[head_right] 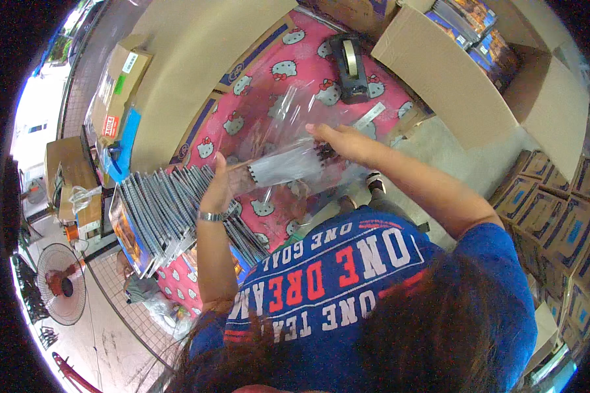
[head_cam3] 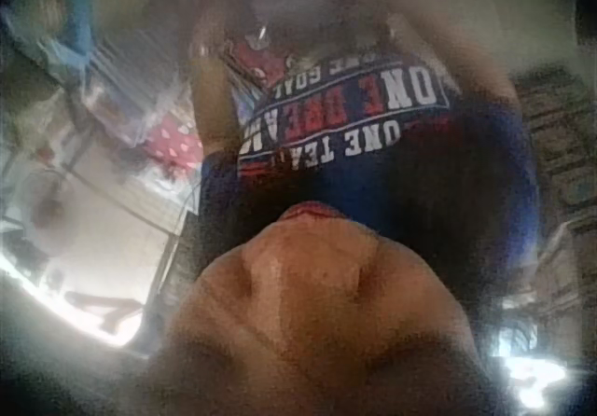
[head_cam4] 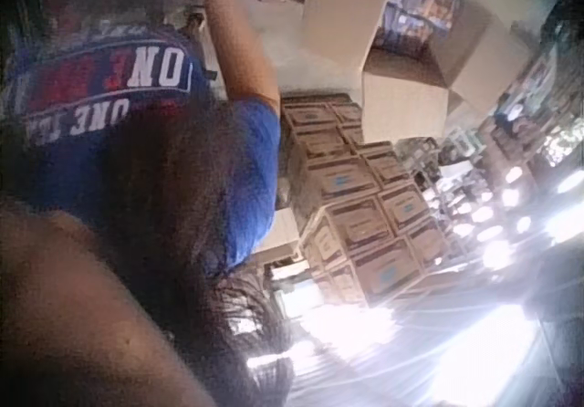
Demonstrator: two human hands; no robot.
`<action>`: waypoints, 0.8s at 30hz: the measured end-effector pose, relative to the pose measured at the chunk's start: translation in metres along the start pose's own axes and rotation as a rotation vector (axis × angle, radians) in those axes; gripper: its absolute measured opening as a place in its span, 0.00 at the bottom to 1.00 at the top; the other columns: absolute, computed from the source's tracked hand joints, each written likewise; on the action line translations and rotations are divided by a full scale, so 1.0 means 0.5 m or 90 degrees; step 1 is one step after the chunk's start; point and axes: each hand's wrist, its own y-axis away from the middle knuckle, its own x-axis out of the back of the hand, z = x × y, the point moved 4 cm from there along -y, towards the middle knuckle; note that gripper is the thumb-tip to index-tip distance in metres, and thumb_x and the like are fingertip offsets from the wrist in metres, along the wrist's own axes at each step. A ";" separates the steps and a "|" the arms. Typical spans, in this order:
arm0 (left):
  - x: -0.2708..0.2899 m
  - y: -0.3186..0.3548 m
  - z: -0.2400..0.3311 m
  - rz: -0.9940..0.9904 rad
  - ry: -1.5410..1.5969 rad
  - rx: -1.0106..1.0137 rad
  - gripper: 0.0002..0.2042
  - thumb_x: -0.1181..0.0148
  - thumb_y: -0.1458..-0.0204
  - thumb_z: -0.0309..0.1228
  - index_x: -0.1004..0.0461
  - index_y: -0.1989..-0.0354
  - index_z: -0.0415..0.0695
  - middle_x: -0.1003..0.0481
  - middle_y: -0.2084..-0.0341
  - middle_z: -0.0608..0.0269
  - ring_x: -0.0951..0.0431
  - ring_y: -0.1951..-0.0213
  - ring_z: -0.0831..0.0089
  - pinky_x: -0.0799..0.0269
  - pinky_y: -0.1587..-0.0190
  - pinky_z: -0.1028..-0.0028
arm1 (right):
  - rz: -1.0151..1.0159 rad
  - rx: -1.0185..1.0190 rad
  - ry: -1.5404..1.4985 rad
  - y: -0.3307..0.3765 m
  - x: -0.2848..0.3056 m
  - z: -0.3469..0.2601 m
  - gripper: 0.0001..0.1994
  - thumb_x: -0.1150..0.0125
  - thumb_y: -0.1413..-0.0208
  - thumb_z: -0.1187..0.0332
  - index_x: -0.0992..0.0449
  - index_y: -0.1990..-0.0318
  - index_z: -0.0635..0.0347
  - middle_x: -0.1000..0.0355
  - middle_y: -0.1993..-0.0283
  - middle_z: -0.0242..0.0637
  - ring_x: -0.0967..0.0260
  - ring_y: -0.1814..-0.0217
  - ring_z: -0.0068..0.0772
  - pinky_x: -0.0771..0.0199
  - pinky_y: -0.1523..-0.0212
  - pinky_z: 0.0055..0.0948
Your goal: The person places notebooks into plastic bags, seals the bags using a tape dispenser, and places the bagged notebooks into cardboard boxes.
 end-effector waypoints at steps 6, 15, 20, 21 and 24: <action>0.046 -0.042 -0.131 0.019 0.072 -0.171 0.35 0.64 0.42 0.57 0.37 0.44 0.32 0.31 0.48 0.53 0.32 0.46 0.65 0.41 0.41 0.67 | -0.168 0.006 -0.061 -0.011 0.054 0.028 0.35 0.58 0.43 0.40 0.39 0.38 0.61 0.37 0.39 0.46 0.36 0.43 0.42 0.36 0.44 0.39; 0.009 -0.101 -0.143 -0.214 0.235 -0.274 0.34 0.39 0.54 0.43 0.40 0.40 0.40 0.39 0.40 0.57 0.41 0.38 0.60 0.44 0.38 0.61 | -0.326 0.192 0.181 -0.041 0.001 -0.022 0.38 0.37 0.50 0.56 0.48 0.33 0.53 0.44 0.34 0.40 0.44 0.36 0.35 0.41 0.40 0.32; 0.030 -0.103 -0.176 -0.168 0.223 -0.236 0.34 0.37 0.55 0.45 0.39 0.40 0.43 0.39 0.39 0.58 0.40 0.38 0.60 0.40 0.40 0.61 | -0.307 0.315 0.208 -0.068 0.027 -0.005 0.44 0.34 0.52 0.57 0.54 0.31 0.52 0.45 0.34 0.44 0.46 0.35 0.38 0.45 0.37 0.36; 0.030 -0.100 -0.179 -0.143 0.233 -0.214 0.34 0.36 0.55 0.45 0.38 0.40 0.43 0.39 0.39 0.58 0.40 0.38 0.60 0.40 0.40 0.61 | -0.295 0.312 0.195 -0.061 0.022 -0.012 0.44 0.34 0.52 0.58 0.55 0.31 0.52 0.45 0.34 0.45 0.46 0.34 0.37 0.46 0.37 0.36; 0.002 -0.094 -0.161 -0.213 0.165 -0.272 0.38 0.31 0.61 0.41 0.38 0.41 0.37 0.39 0.40 0.55 0.41 0.38 0.63 0.43 0.39 0.63 | -0.299 0.281 0.169 -0.049 -0.002 -0.032 0.45 0.33 0.53 0.60 0.56 0.31 0.53 0.44 0.35 0.46 0.48 0.33 0.37 0.47 0.36 0.35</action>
